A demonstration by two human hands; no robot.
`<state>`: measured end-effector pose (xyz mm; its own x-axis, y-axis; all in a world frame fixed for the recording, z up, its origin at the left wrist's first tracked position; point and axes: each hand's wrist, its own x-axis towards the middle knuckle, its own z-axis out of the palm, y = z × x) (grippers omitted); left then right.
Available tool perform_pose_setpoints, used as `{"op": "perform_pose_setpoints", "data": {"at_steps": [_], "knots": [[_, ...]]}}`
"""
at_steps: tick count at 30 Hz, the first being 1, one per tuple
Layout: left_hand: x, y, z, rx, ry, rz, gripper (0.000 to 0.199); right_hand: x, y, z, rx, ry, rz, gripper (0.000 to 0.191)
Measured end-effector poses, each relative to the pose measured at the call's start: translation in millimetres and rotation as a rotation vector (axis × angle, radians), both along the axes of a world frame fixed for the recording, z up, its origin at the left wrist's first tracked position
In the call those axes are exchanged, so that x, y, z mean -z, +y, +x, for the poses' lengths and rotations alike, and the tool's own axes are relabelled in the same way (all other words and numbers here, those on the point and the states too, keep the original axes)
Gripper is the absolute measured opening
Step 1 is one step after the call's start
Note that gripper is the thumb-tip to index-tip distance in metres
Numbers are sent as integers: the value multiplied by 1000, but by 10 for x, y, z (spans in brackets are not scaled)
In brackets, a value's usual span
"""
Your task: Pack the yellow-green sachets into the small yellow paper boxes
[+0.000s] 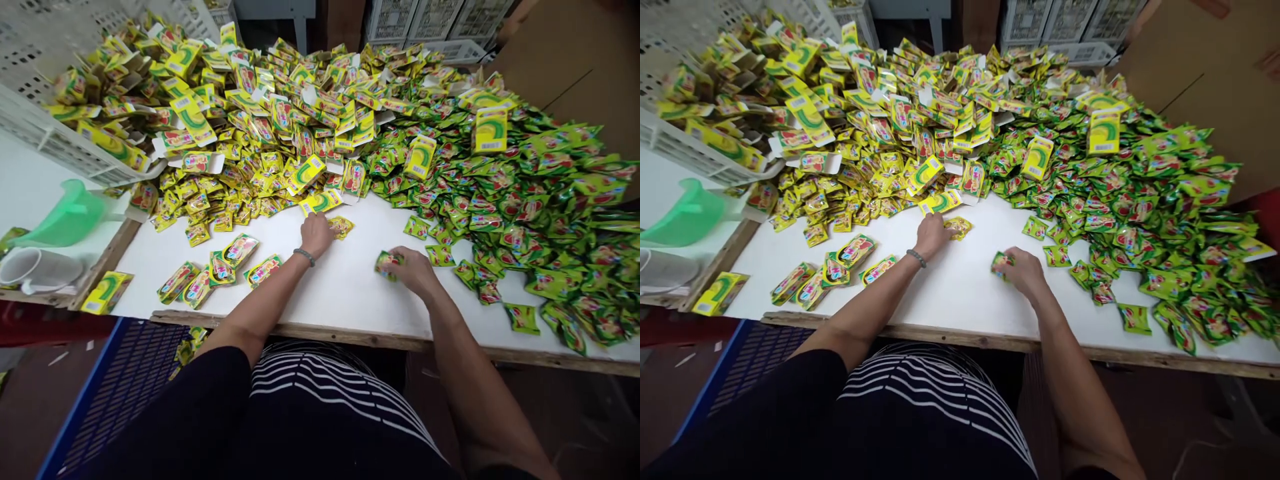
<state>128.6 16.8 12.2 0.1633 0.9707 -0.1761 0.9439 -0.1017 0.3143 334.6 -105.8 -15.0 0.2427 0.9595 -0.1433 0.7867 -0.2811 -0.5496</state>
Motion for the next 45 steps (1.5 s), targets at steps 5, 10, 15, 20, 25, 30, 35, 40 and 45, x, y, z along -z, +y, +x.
{"op": "perform_pose_setpoints", "data": {"at_steps": [5,10,15,20,25,30,35,40,45], "knots": [[119,-18,-52,-42,-291,-23,27,-23,553,-235,102,591,147,35],[181,-111,-252,-111,-845,-233,27,105,718,-468,218,944,233,44],[197,-192,-193,-104,-1179,-421,39,120,649,-565,134,961,323,45],[103,-213,-132,-54,-1203,-518,39,162,598,-547,65,966,256,43],[-96,102,-209,121,-759,-179,30,133,630,-514,198,901,363,41],[-163,582,-204,187,2,192,44,58,649,-501,264,837,453,43],[-117,591,-254,260,103,159,53,6,630,-490,315,869,489,40],[-131,274,-399,194,-26,116,40,10,637,-509,278,879,508,37],[-134,19,-469,181,-325,28,33,-59,647,-509,261,851,608,34]]}}
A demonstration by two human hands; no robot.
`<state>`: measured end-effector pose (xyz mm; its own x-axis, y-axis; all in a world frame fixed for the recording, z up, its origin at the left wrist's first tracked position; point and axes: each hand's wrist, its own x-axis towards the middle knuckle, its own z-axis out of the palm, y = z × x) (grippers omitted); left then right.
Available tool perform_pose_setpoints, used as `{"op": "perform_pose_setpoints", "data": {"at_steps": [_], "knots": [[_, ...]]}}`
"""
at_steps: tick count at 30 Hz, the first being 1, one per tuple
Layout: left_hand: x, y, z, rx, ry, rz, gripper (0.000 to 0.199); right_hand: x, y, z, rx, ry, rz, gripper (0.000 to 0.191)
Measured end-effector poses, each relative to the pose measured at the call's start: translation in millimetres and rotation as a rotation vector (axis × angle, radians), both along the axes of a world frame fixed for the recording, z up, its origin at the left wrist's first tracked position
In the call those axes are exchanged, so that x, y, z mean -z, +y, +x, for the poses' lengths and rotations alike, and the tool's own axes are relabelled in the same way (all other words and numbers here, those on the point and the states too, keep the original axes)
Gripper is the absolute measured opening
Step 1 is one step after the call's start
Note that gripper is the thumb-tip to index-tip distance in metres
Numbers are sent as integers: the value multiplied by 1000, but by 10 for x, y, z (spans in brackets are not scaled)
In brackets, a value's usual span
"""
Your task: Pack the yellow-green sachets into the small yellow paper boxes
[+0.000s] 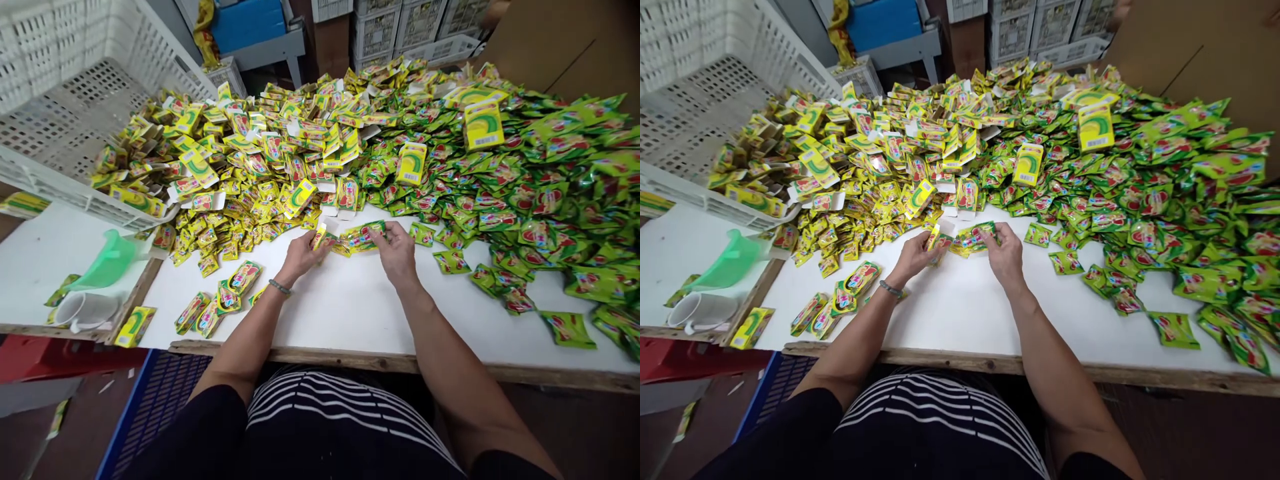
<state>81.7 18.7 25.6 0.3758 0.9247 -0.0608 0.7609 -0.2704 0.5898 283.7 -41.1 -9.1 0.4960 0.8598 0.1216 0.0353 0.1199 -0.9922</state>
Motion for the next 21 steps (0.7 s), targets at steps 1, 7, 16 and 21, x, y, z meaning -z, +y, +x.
{"op": "perform_pose_setpoints", "data": {"at_steps": [1,7,16,21], "knots": [[8,-43,1,40,-88,-59,38,-22,3,12,33,-11,34,33],[113,-256,93,12,-677,-498,58,-56,10,90,-116,-105,34,30],[217,-323,123,-94,-771,-504,55,-50,-23,134,-257,-80,-56,33],[265,-318,109,-113,-821,-535,58,-88,-37,137,-299,-148,-89,30]]}}
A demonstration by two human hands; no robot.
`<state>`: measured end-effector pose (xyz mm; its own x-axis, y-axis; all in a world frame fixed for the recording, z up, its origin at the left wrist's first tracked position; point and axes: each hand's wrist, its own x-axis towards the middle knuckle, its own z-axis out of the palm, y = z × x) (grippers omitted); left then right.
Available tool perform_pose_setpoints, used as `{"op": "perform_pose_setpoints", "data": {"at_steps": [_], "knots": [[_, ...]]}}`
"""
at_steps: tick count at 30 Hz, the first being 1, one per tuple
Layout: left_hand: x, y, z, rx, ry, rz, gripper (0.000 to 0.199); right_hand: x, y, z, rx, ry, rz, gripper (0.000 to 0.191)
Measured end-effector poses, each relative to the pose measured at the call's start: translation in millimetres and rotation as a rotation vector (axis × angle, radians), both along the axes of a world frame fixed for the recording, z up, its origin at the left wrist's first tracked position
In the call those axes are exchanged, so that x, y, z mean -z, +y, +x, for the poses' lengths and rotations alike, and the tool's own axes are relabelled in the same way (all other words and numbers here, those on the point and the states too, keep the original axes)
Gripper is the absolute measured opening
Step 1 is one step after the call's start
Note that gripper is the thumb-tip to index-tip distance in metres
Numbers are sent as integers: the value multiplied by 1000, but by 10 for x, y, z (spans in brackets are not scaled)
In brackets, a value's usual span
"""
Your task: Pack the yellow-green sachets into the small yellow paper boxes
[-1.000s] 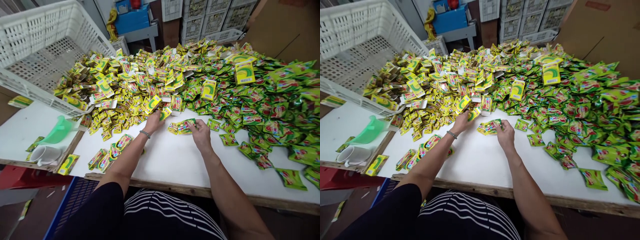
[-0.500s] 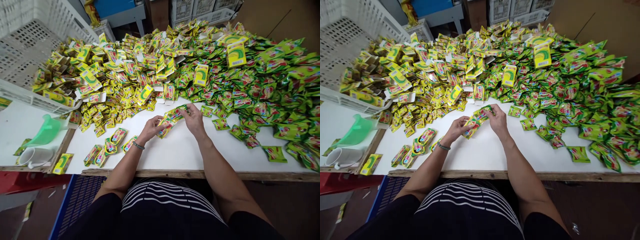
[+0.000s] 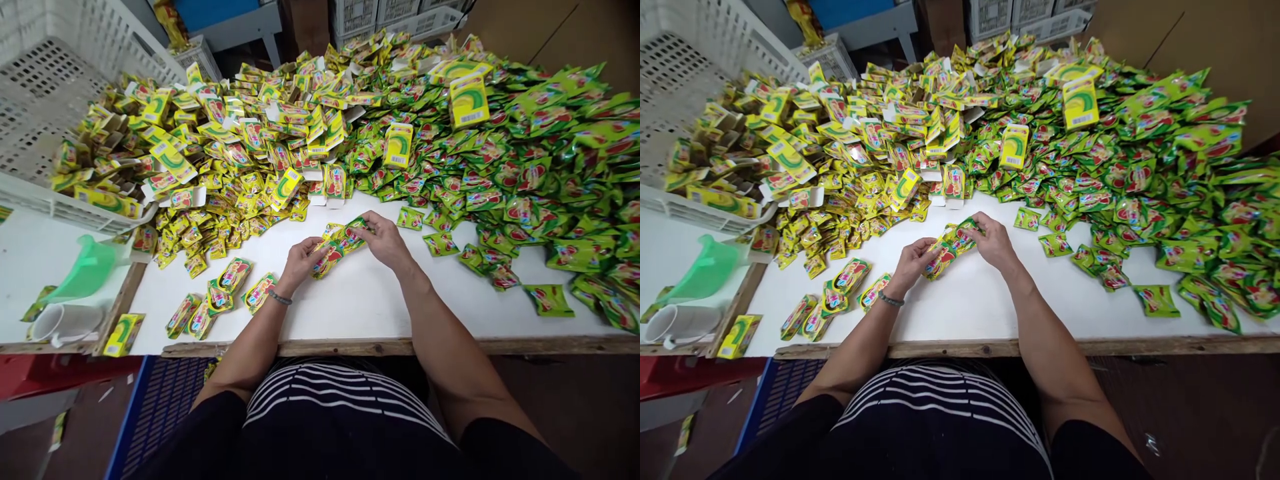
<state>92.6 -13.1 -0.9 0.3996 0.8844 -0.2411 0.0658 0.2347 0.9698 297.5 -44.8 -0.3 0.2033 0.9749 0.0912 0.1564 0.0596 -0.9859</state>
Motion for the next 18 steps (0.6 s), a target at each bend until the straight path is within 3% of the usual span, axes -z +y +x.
{"op": "perform_pose_setpoints", "data": {"at_steps": [5,10,18], "knots": [[-21,-34,16,42,-86,-102,54,22,4,-70,-48,-19,-36,27],[-15,-58,49,10,-135,-138,55,73,12,-166,125,-245,-21,31],[68,-54,19,-38,-188,-156,54,68,-36,-173,114,-373,24,44]]}}
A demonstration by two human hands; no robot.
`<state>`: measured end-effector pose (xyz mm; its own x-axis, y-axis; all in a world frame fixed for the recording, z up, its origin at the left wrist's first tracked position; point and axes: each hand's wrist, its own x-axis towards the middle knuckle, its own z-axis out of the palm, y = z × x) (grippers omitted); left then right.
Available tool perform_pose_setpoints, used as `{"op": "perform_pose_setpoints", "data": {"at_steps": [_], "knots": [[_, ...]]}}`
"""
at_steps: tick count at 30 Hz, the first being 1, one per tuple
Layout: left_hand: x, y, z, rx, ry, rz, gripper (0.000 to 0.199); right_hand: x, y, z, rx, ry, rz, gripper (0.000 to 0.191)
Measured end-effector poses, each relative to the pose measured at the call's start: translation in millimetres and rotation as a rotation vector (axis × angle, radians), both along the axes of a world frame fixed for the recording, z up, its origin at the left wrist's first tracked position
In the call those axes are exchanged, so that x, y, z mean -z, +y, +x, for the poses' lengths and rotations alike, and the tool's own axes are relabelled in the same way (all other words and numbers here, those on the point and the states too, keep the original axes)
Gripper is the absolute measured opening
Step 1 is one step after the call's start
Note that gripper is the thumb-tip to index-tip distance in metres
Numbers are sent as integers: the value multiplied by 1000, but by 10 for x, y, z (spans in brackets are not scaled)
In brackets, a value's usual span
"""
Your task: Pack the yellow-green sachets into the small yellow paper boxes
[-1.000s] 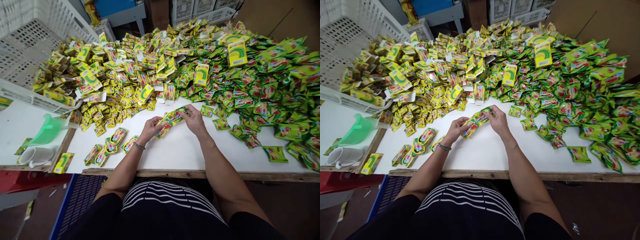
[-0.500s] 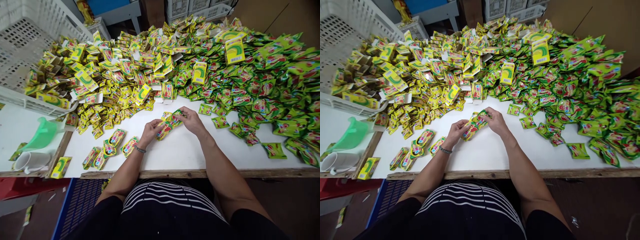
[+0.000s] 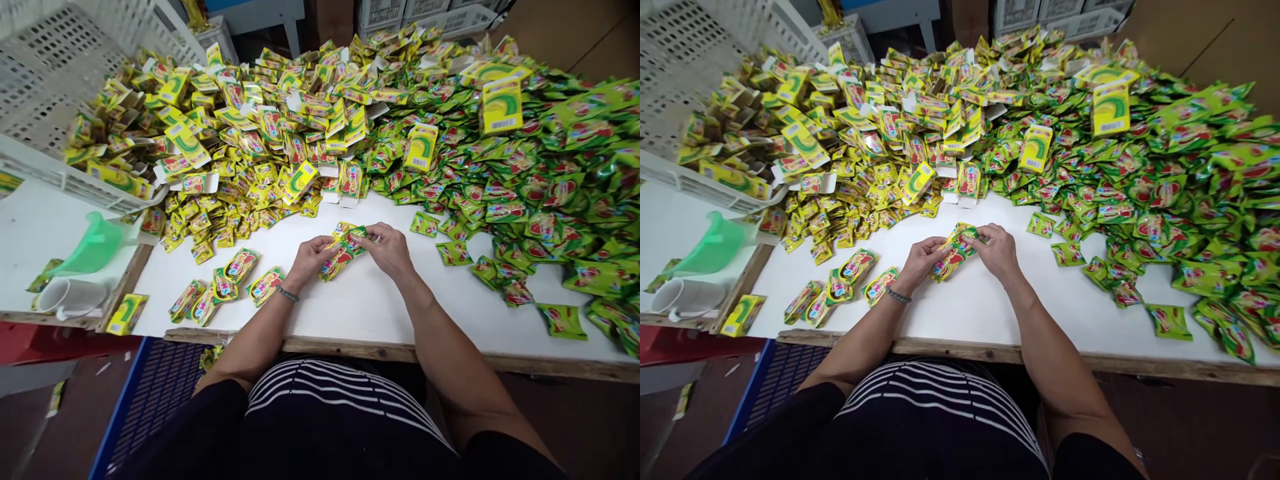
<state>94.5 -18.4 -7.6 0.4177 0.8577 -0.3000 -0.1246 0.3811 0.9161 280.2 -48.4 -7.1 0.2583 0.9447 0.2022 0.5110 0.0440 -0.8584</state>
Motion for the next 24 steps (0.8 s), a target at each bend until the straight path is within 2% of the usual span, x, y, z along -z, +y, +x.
{"op": "perform_pose_setpoints", "data": {"at_steps": [5,7,11,15,20,24], "knots": [[-12,-21,-17,10,40,75,50,-4,-15,-53,0,-93,52,37],[-20,-22,-21,14,54,85,51,-4,-20,-79,-30,-65,34,34],[-30,-5,-12,21,23,18,56,1,-24,-19,-59,100,-52,36],[-46,2,-5,40,-11,-29,55,52,-16,80,-36,26,-7,29],[-77,-34,-25,139,-9,-95,60,139,-14,40,-178,8,-14,16],[-103,-55,-8,103,-30,-155,61,101,-39,17,-257,77,-108,17]]}}
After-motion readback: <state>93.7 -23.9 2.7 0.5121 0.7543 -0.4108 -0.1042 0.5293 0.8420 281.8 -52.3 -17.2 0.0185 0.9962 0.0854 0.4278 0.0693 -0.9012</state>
